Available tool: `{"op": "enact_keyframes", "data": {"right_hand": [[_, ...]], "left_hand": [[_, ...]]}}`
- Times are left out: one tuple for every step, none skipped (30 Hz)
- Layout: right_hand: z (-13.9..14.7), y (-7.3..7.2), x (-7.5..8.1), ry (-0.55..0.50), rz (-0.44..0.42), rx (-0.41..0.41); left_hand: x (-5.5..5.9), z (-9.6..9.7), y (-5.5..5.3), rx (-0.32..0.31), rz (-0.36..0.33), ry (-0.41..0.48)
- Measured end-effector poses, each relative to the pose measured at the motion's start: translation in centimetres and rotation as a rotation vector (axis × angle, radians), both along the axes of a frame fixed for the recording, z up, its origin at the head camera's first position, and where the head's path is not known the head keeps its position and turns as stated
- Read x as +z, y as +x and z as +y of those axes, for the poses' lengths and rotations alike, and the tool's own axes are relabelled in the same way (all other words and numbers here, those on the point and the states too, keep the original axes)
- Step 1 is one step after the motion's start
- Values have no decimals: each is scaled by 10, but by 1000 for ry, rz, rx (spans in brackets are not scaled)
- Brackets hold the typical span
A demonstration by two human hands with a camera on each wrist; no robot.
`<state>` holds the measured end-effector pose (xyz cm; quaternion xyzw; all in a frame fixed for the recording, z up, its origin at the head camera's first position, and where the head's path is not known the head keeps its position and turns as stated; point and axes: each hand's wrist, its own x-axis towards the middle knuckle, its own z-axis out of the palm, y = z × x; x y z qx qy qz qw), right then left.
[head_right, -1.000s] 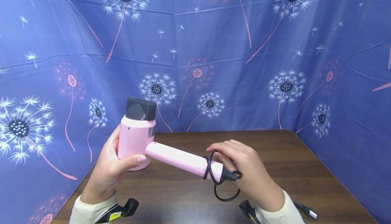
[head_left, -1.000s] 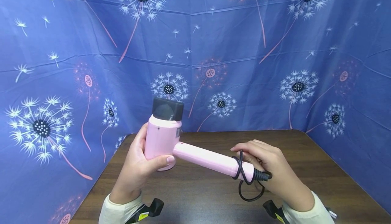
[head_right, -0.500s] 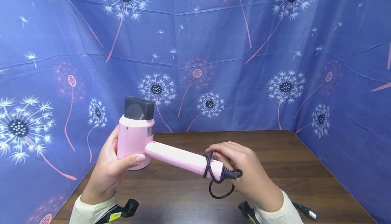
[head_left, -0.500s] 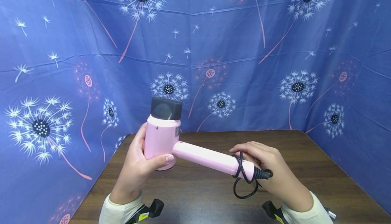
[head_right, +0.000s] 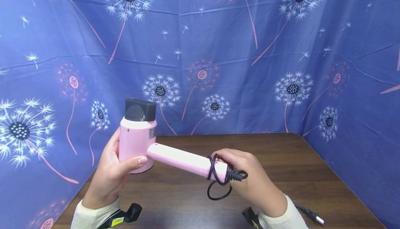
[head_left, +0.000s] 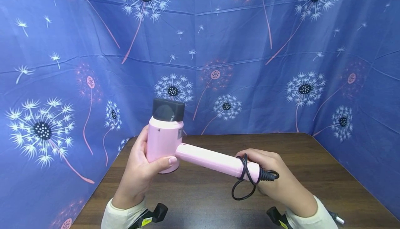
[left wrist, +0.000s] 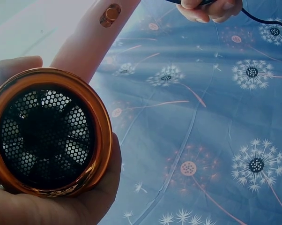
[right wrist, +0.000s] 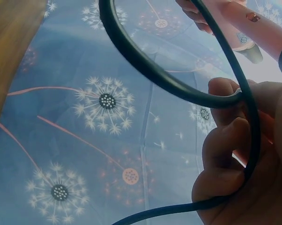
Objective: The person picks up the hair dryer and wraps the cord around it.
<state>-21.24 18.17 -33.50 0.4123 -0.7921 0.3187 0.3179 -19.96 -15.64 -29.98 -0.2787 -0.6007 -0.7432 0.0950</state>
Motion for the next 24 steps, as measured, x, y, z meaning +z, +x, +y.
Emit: {"op": "enact_keyframes", "data": {"right_hand": [[0, 0, 0, 4, -6, -6], [0, 0, 0, 10, -11, -14], [0, 0, -1, 13, -16, -13], [0, 0, -1, 14, -22, -12], [0, 0, -1, 15, -25, -9], [0, 0, -2, 15, -29, -6], [0, 0, -2, 15, -35, -2], [0, 0, -2, 13, -40, 3], [0, 0, -3, 10, -45, 8], [0, 0, -3, 7, -46, 12], [-1, 0, -3, 7, -43, 18], [-1, 0, -3, 6, -41, 23], [-1, 0, -3, 5, -33, 29], [-2, 0, -3, 7, -22, 28], [-2, 0, -3, 8, -26, 30], [-2, 1, -3, 8, -30, 32], [-3, 2, -3, 12, -34, 28], [-3, 3, -3, 22, -40, 8], [-3, 4, -3, 37, -41, -15], [-3, 5, -3, 50, -45, -39], [-3, 6, -4, 59, -43, -56], [-3, 6, -5, 67, -29, -73], [-3, 7, -5, 78, -25, -93], [-3, 8, -6, 86, -20, -110]], "left_hand": [[0, 0, 0, 2, 0, 0], [0, 0, 0, 5, 0, 0], [1, 0, 0, 6, 0, 0], [1, 0, 0, 10, 0, 0], [1, 0, 1, 15, 1, -1], [1, 0, 1, 19, 1, -2], [1, 0, 1, 23, 2, -2], [1, 0, 1, 26, 3, -2], [1, 0, 1, 29, 5, -2], [1, 0, 1, 32, 7, -1], [1, 0, 1, 35, 10, 0], [1, 0, 1, 37, 13, 0], [2, 0, 1, 41, 14, 1], [2, 0, 2, 43, 15, 1], [2, 0, 2, 46, 16, 3], [2, 0, 2, 48, 16, 6], [2, 0, 2, 50, 18, 9], [2, 0, 2, 53, 20, 12], [2, 1, 2, 55, 21, 16], [2, 1, 2, 57, 22, 20], [2, 1, 2, 63, 24, 21], [3, 1, 2, 69, 25, 21], [3, 1, 2, 75, 25, 21], [3, 1, 2, 82, 22, 20]]}}
